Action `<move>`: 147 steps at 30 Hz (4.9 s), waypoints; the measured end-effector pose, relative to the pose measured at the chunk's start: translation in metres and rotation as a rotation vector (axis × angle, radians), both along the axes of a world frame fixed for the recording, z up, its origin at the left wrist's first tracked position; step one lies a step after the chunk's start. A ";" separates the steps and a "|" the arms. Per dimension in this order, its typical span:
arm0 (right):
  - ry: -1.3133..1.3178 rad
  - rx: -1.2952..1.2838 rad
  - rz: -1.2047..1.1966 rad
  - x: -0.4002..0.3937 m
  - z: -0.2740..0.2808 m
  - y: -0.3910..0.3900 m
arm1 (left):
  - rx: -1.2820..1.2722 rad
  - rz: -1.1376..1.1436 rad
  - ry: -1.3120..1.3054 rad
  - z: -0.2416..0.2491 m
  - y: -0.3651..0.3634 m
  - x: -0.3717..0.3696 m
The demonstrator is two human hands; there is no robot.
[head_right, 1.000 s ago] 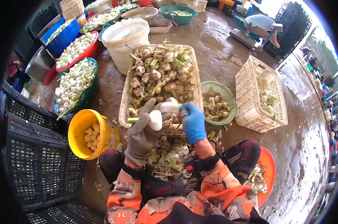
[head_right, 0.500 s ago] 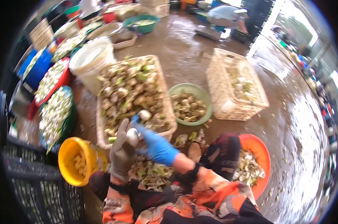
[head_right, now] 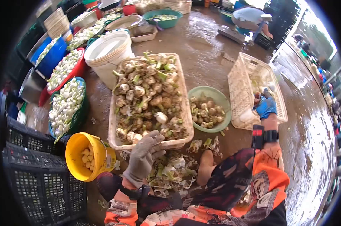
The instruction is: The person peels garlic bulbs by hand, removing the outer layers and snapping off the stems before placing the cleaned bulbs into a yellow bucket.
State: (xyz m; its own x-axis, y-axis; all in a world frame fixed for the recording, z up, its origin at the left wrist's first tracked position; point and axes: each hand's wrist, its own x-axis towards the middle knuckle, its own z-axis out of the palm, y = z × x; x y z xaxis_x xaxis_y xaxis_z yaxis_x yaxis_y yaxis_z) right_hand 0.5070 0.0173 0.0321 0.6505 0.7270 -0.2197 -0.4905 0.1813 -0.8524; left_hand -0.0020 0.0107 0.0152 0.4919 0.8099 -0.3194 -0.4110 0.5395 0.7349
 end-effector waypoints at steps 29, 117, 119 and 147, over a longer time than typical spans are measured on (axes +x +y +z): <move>-0.783 0.153 0.792 -0.375 -0.005 -0.004 | -0.079 0.223 -0.272 -0.001 0.017 -0.012; -0.438 0.231 0.880 -0.306 0.012 -0.081 | -0.177 0.585 -0.858 -0.004 0.016 -0.059; -1.489 0.391 1.137 -0.306 -0.035 -0.065 | -0.231 0.499 -0.867 -0.013 0.019 -0.053; -0.086 -0.033 0.923 -0.358 -0.009 -0.051 | 0.975 0.229 0.587 -0.002 -0.007 -0.010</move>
